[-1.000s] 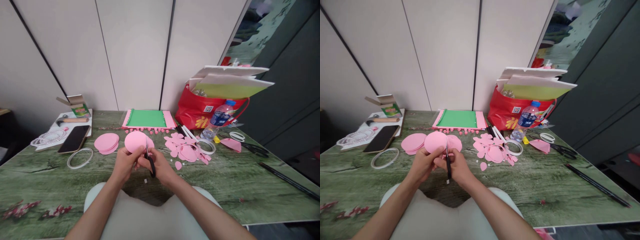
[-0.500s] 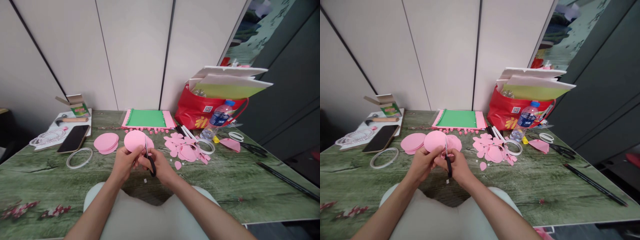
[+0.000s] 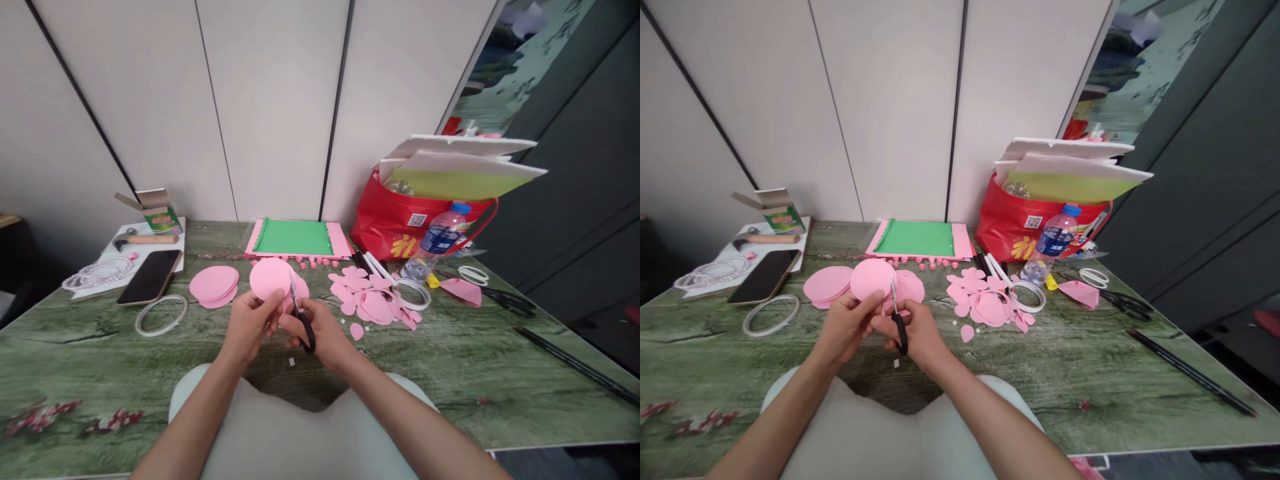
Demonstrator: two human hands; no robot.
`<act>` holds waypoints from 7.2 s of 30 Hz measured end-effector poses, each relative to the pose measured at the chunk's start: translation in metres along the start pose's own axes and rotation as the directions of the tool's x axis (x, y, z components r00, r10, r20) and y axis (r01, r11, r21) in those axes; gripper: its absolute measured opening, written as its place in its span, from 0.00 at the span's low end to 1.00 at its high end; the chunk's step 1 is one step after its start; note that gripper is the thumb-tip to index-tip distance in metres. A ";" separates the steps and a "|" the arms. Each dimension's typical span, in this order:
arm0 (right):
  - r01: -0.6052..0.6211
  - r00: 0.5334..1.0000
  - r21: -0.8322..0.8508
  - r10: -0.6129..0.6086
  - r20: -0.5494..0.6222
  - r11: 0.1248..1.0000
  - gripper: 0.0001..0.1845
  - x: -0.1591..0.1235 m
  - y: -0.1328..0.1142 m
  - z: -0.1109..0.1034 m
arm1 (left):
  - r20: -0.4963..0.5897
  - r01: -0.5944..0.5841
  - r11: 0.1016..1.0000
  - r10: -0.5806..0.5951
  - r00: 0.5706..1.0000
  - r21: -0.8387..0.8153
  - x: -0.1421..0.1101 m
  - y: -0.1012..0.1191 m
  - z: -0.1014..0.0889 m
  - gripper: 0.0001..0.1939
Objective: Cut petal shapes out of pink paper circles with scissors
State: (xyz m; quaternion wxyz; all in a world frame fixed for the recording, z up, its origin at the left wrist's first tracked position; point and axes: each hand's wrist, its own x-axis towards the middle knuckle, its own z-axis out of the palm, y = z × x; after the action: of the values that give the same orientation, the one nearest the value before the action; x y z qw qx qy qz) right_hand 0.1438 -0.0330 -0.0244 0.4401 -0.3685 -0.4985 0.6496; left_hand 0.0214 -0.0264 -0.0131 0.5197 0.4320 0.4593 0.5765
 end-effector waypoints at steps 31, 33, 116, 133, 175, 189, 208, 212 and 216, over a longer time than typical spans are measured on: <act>0.046 0.997 -0.021 -0.047 -0.055 0.999 0.23 0.002 -0.002 -0.001 | 0.023 0.042 0.998 -0.042 0.999 0.038 0.000 0.001 -0.001 0.15; 0.041 0.998 -0.015 -0.041 -0.055 0.999 0.23 0.003 -0.001 -0.001 | 0.025 0.035 0.999 -0.036 0.999 0.036 0.000 0.002 0.000 0.15; 0.033 0.996 0.033 -0.030 -0.081 0.999 0.27 0.001 -0.002 -0.003 | 0.073 0.020 0.999 -0.024 0.997 0.050 0.004 0.000 -0.002 0.14; -0.022 0.994 0.036 0.026 -0.104 0.999 0.25 -0.001 -0.008 -0.001 | 0.078 -0.006 1.000 0.004 0.997 0.025 0.000 0.005 -0.002 0.14; 0.006 0.995 -0.013 -0.007 -0.096 1.000 0.25 0.001 -0.006 -0.004 | 0.065 0.012 1.000 -0.012 0.998 -0.004 0.001 0.007 0.000 0.16; -0.047 0.995 0.040 0.050 -0.084 0.998 0.23 0.000 -0.004 -0.004 | 0.003 -0.030 0.993 0.031 1.000 -0.113 0.005 0.005 -0.004 0.16; -0.009 0.999 0.004 0.009 -0.051 1.000 0.25 -0.001 -0.005 -0.003 | 0.069 0.026 0.999 -0.027 0.997 0.026 0.003 0.003 0.001 0.17; -0.015 0.999 0.007 0.016 -0.040 1.000 0.26 0.000 -0.009 -0.008 | 0.093 0.043 0.998 -0.048 0.994 0.051 0.004 0.007 0.001 0.17; -0.027 0.999 -0.014 0.026 -0.032 1.000 0.26 0.001 -0.011 -0.009 | 0.094 0.012 0.999 -0.016 0.995 0.048 0.004 0.007 0.002 0.15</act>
State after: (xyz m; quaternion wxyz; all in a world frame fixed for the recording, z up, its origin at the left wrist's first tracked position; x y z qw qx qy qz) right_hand 0.1541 -0.0280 -0.0162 0.4368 -0.3885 -0.4912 0.6458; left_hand 0.0211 -0.0224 -0.0056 0.5344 0.4675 0.4509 0.5409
